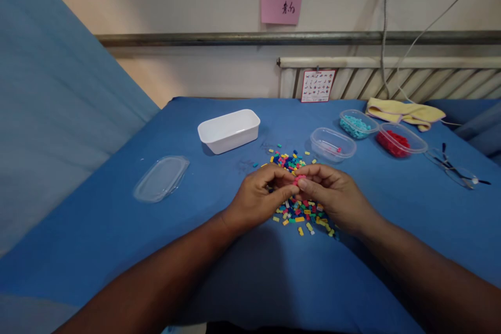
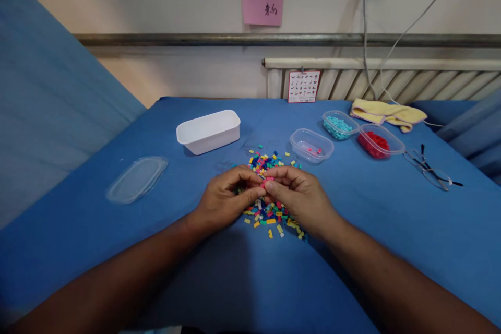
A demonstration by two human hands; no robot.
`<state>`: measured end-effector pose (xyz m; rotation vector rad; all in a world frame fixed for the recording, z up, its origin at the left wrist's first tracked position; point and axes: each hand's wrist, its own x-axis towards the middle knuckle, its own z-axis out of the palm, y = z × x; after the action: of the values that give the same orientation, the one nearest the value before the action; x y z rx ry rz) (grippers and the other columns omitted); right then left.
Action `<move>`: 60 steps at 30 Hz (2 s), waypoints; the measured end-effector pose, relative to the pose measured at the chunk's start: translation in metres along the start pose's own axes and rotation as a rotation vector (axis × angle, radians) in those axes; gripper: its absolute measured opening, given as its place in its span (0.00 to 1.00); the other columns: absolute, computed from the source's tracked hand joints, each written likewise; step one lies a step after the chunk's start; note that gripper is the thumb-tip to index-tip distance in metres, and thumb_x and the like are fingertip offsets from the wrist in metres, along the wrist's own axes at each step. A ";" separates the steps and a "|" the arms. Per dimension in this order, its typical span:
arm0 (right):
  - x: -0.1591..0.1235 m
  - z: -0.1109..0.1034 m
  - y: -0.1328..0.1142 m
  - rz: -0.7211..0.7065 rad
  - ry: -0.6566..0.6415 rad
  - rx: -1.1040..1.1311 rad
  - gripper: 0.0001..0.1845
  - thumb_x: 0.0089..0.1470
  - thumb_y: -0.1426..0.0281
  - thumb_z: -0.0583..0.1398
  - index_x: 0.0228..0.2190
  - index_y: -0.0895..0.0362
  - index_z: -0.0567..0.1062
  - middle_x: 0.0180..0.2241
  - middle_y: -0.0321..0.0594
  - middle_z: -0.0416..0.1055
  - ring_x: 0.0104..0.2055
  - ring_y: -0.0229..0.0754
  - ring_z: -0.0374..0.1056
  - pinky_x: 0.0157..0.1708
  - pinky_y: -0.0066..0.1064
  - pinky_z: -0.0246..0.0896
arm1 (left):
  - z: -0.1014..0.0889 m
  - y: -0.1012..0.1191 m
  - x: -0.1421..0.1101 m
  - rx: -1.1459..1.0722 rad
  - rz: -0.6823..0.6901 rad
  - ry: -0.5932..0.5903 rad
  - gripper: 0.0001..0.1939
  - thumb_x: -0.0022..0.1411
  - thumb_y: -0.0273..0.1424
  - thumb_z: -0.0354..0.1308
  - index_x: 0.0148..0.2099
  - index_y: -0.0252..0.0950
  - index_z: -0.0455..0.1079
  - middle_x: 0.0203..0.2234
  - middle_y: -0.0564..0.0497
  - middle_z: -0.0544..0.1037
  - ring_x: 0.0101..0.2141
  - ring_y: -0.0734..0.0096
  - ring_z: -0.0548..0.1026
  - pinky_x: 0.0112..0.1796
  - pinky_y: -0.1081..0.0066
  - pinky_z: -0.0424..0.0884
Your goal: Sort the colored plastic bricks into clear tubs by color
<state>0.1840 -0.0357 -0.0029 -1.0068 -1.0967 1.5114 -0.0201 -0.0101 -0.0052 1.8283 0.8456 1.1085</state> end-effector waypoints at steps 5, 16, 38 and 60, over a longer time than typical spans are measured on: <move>-0.001 0.001 0.003 -0.004 -0.017 -0.011 0.19 0.52 0.55 0.77 0.41 0.51 0.85 0.36 0.38 0.84 0.37 0.41 0.78 0.41 0.35 0.74 | -0.005 -0.002 0.000 0.228 0.267 -0.052 0.07 0.72 0.35 0.68 0.45 0.38 0.77 0.35 0.50 0.82 0.38 0.69 0.79 0.42 0.67 0.74; 0.021 -0.058 -0.021 -0.496 0.384 -0.731 0.16 0.63 0.56 0.69 0.47 0.52 0.83 0.37 0.41 0.83 0.37 0.47 0.78 0.39 0.40 0.73 | -0.019 -0.014 0.008 0.334 0.210 0.155 0.09 0.73 0.31 0.62 0.53 0.38 0.79 0.41 0.49 0.83 0.40 0.69 0.80 0.43 0.69 0.75; 0.024 -0.092 -0.028 -0.889 0.282 -1.395 0.12 0.71 0.66 0.61 0.49 0.55 0.83 0.43 0.47 0.85 0.43 0.54 0.82 0.42 0.43 0.76 | -0.084 -0.002 0.019 0.706 -0.140 -0.417 0.10 0.70 0.32 0.60 0.49 0.38 0.81 0.45 0.47 0.83 0.43 0.62 0.79 0.45 0.66 0.72; 0.009 -0.065 0.009 -0.784 -0.283 -1.309 0.11 0.74 0.68 0.59 0.51 0.53 0.81 0.44 0.45 0.85 0.40 0.45 0.82 0.39 0.36 0.77 | -0.083 -0.002 0.012 0.724 -0.105 -0.570 0.12 0.70 0.28 0.60 0.53 0.40 0.79 0.46 0.48 0.82 0.45 0.63 0.78 0.46 0.66 0.71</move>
<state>0.2426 -0.0175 -0.0281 -0.9309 -2.4258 0.1547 -0.0911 0.0259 0.0209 2.4679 1.0423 0.1547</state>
